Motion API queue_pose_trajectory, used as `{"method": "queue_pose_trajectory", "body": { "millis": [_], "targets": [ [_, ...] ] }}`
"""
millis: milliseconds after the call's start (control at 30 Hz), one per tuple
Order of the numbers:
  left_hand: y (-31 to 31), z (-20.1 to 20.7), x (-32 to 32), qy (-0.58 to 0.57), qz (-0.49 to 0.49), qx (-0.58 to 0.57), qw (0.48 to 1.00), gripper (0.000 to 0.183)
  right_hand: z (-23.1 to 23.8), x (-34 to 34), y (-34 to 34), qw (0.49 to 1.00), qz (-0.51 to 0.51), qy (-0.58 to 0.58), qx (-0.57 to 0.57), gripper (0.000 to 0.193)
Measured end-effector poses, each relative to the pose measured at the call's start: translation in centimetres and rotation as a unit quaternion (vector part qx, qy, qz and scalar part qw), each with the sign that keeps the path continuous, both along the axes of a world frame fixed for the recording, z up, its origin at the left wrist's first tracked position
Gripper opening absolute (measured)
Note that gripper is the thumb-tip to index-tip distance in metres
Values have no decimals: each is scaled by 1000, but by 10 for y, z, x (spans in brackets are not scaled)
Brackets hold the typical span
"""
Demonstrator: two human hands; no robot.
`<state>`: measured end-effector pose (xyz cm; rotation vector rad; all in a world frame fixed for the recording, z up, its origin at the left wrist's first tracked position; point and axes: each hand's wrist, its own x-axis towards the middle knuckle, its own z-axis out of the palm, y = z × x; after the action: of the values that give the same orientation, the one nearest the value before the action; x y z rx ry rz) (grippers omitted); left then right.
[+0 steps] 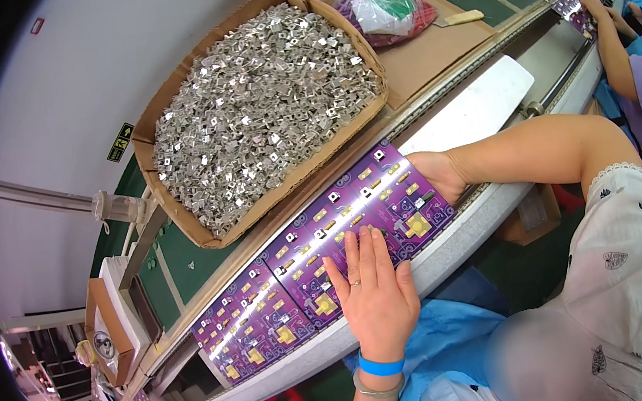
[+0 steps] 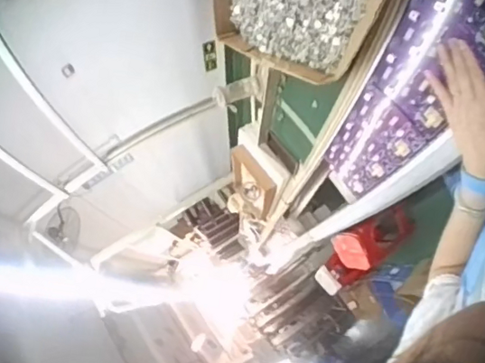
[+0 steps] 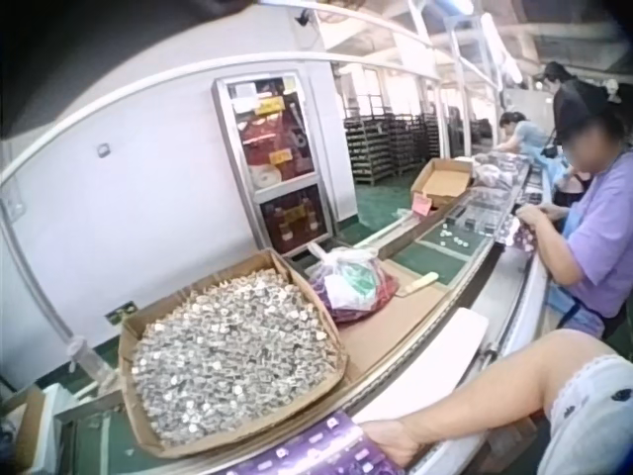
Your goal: The person places small silver electronic components onto a purple circuit board by hand. They pick components from a large cardboard box and insert them into designated slots on the board, occasionally adjusting their position. The person works at a long assembly table in a factory setting.
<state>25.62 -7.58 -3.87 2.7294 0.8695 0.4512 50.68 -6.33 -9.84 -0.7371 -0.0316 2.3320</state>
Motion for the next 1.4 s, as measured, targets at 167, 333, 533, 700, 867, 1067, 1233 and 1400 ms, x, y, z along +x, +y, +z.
{"method": "queue_pose_trajectory", "body": {
  "millis": [167,333,533,700,867,1067,1233,1400],
  "targets": [
    [1,0,0,-18,-1,-6,1000,48,3,3,-3,1000,-9,-13,-14,47],
    [1,-1,-3,-29,3,-7,1000,50,8,5,-3,996,-18,-84,3,53],
    [0,-4,-3,-63,0,-21,998,53,43,45,-21,933,33,-359,-11,70],
    [0,-11,-8,-101,7,-22,995,55,90,42,-27,764,-12,-612,204,41],
    [-1,-10,-14,-138,-32,-24,990,54,122,12,-10,686,-98,-657,298,29],
    [-19,-10,-71,-196,-91,-16,976,41,128,-47,8,655,-89,-635,400,19],
    [-3,-10,-138,-161,95,45,981,37,142,-91,40,606,-71,-647,457,20],
    [13,-15,-170,-121,148,60,980,36,146,-149,113,380,-69,-670,634,21]
  ]
}}
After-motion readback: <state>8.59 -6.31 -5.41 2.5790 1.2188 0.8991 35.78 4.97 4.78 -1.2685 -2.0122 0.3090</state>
